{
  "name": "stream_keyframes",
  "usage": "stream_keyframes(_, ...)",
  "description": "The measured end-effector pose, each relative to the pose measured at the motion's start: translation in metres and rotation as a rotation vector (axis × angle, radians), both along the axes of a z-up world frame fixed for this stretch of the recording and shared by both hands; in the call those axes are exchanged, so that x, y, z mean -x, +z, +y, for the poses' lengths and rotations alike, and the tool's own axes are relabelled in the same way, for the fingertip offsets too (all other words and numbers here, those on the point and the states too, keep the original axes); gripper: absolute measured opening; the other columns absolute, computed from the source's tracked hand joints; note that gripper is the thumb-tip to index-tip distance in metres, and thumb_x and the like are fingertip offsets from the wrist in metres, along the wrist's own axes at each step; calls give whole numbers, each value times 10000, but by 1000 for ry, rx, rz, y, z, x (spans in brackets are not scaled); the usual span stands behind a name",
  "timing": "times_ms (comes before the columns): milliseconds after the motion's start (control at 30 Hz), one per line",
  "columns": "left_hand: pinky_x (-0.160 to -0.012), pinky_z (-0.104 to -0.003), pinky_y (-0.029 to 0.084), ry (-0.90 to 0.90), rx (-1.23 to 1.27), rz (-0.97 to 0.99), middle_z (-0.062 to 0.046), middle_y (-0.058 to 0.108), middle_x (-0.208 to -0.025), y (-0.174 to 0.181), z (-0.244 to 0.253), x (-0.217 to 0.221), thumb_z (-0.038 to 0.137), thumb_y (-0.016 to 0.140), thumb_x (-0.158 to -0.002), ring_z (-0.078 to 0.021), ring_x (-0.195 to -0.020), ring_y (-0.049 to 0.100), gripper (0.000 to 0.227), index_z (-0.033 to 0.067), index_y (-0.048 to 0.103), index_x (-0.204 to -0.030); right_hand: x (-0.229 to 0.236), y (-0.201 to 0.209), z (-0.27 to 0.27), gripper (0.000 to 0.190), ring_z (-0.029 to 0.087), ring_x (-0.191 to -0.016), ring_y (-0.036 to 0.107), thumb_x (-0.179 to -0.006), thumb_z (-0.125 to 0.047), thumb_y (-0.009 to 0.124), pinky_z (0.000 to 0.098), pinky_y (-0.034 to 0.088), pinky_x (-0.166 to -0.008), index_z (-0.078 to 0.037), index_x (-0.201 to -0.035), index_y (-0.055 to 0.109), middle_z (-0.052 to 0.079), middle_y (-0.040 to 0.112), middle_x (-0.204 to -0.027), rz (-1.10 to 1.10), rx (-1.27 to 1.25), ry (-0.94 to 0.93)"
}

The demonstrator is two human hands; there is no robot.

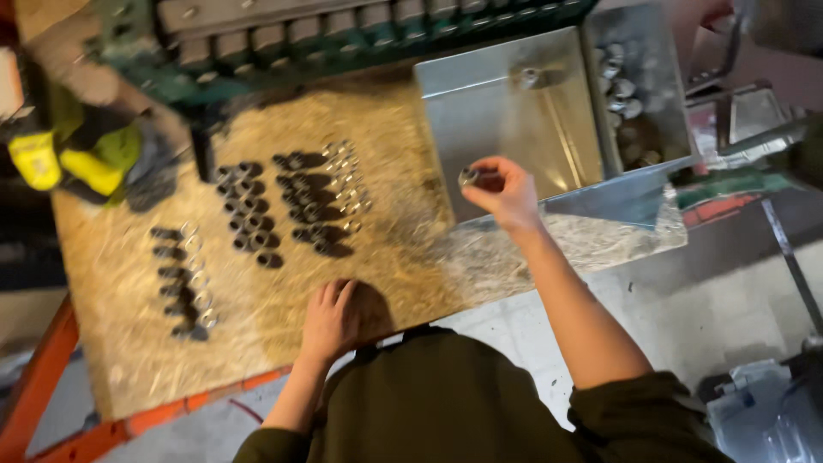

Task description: The person repeatedly picks up a metal pipe fitting and a nut from a workbench, threads the nut onto the fitting by hand, and places the assembled unit into a metal bin. The process is repeated multiple times with identical components.

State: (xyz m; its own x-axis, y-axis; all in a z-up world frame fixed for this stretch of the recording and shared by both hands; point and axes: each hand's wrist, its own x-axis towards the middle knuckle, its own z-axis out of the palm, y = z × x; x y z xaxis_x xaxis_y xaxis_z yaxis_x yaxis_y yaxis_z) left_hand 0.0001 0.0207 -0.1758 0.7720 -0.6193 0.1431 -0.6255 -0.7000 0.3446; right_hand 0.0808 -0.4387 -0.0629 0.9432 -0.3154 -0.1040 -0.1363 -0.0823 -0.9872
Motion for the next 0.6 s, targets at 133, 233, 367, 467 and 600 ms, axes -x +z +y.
stream_keyframes(133, -1135, -469, 563, 36, -227, -47, -135, 671, -1427, -21, -5, -6, 377, 856, -766, -365, -1323, 676, 839, 170, 706, -1565, -43, -25, -73, 466, 118, -940, 801, -813, -217, 1122, 292, 665, -894, -160, -1213, 890, 15, 852, -1012, -6, 274, -230)
stream_keyframes(233, -1083, -540, 512, 28, -110, 3, -143, 669, -1422, -4, -25, -14, 363, 724, -900, -414, -1196, 623, 759, 130, 644, -1618, -77, -20, -105, 381, 47, -856, 782, -785, -272, 1008, 244, 623, -826, -168, -1121, 860, -39, 880, -957, 42, 427, -311)
stream_keyframes(367, -1084, -536, 523, 25, -123, 49, -154, 668, -1447, 1, -46, -19, 271, 718, -881, -413, -1195, 629, 799, 133, 620, -1661, -121, -35, -140, 315, 90, -840, 846, -796, -303, 997, 277, 657, -828, -215, -1064, 855, -31, 898, -920, 94, 490, -324)
stream_keyframes(467, -1132, -544, 508, 52, -87, 71, -157, 669, -1459, 3, -52, -18, 344, 704, -936, -416, -1257, 629, 750, 144, 624, -1654, -158, -76, -173, 357, 137, -850, 862, -802, -379, 1006, 315, 633, -895, -280, -1109, 853, -47, 903, -927, 87, 679, -284)
stream_keyframes(600, -1188, -583, 478, 72, -34, 72, -150, 640, -1511, 9, -54, -14, 316, 643, -1000, -417, -1309, 590, 741, 151, 588, -1720, -189, -116, -191, 353, 223, -824, 840, -800, -428, 975, 424, 629, -820, -293, -1109, 870, -56, 872, -873, 12, 913, -275)
